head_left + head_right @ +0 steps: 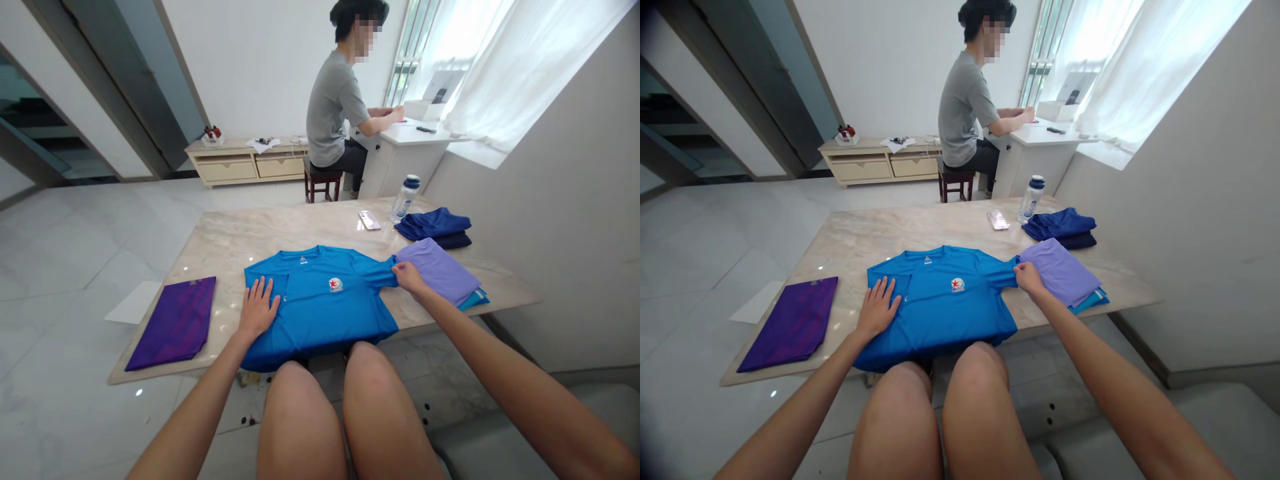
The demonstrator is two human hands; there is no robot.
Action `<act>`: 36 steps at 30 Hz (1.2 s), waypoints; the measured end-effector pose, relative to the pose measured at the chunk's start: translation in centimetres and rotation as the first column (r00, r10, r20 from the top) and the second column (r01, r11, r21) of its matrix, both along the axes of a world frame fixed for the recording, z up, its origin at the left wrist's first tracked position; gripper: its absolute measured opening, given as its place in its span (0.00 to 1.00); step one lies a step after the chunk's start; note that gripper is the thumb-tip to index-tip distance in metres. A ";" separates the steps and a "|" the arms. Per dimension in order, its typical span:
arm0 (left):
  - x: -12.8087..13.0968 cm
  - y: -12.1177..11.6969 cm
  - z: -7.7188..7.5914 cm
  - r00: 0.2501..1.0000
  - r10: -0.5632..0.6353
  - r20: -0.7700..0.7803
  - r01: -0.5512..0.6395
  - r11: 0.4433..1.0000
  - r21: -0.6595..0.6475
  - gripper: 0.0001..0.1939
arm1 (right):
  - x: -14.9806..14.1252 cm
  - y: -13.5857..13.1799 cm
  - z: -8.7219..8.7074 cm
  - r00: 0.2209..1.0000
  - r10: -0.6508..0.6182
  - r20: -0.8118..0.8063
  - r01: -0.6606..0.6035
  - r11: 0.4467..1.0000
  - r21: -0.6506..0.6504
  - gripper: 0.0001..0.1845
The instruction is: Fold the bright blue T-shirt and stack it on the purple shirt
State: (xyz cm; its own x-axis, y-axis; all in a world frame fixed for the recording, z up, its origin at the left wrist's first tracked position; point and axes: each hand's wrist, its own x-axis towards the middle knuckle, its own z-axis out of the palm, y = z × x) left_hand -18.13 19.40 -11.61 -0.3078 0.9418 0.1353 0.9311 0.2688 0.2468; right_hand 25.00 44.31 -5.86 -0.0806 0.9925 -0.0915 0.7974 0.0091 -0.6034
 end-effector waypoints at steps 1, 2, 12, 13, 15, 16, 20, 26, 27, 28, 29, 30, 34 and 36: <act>0.5 -0.7 -0.2 1.000 -0.007 0.005 0.007 1.000 0.017 0.36 | 0.6 -0.6 0.2 0.999 -0.014 -0.035 0.013 0.998 -0.054 0.10; 1.0 -1.4 -0.3 1.000 -0.017 0.008 0.016 0.999 0.033 0.36 | 1.0 -1.2 0.4 0.997 -0.037 -0.066 0.029 0.993 -0.117 0.11; 2.4 -2.8 -0.2 0.996 -0.005 0.090 -0.004 0.995 0.096 0.34 | -0.8 -1.4 1.8 0.996 -0.075 0.050 0.082 0.981 -0.176 0.16; 2.4 -2.8 -0.3 0.996 -0.003 0.094 -0.007 0.995 0.104 0.34 | -0.8 -1.3 2.0 0.996 -0.060 0.071 0.070 0.987 -0.142 0.16; 2.5 -2.9 -0.4 0.995 0.001 0.095 -0.011 0.994 0.113 0.33 | -0.9 -1.3 2.4 0.991 -0.016 0.134 0.021 0.999 -0.037 0.14; 2.5 -2.9 -0.5 0.996 0.002 0.094 -0.013 0.993 0.115 0.33 | -1.0 -1.5 2.7 0.982 0.016 0.190 -0.022 0.999 0.026 0.13; 2.6 -2.8 -0.5 0.995 -0.005 0.104 -0.007 0.993 0.119 0.33 | -2.9 -3.1 4.2 0.860 0.149 0.487 -0.243 0.961 0.134 0.18; 2.7 -2.7 0.1 0.993 -0.011 0.119 -0.004 0.992 0.124 0.33 | -8.8 -6.5 5.5 0.851 0.375 0.366 -0.412 0.911 0.025 0.18; 2.8 -2.7 0.1 0.993 -0.012 0.121 -0.003 0.992 0.124 0.33 | -9.4 -6.9 5.4 0.855 0.451 0.256 -0.460 0.887 -0.025 0.19; 2.9 -2.8 0.1 0.992 -0.013 0.122 -0.003 0.992 0.124 0.33 | -10.0 -7.3 5.4 0.847 0.514 0.135 -0.508 0.858 -0.081 0.19; 3.1 -2.9 0.1 0.992 -0.012 0.122 -0.003 0.992 0.123 0.33 | -10.3 -7.4 5.3 0.830 0.557 0.027 -0.550 0.826 -0.126 0.19; 3.2 -2.9 0.1 0.993 -0.010 0.122 -0.005 0.992 0.124 0.33 | -10.4 -7.4 5.1 0.812 0.582 -0.050 -0.582 0.799 -0.151 0.19; 2.3 -2.7 0.7 0.989 -0.015 0.144 -0.006 0.990 0.144 0.28 | -9.8 -4.5 4.3 0.820 0.572 0.000 -0.571 0.818 -0.070 0.15; 0.5 -1.9 1.5 0.988 -0.016 0.155 -0.013 0.983 0.186 0.25 | -9.2 -1.8 3.6 0.828 0.551 0.106 -0.554 0.833 -0.002 0.11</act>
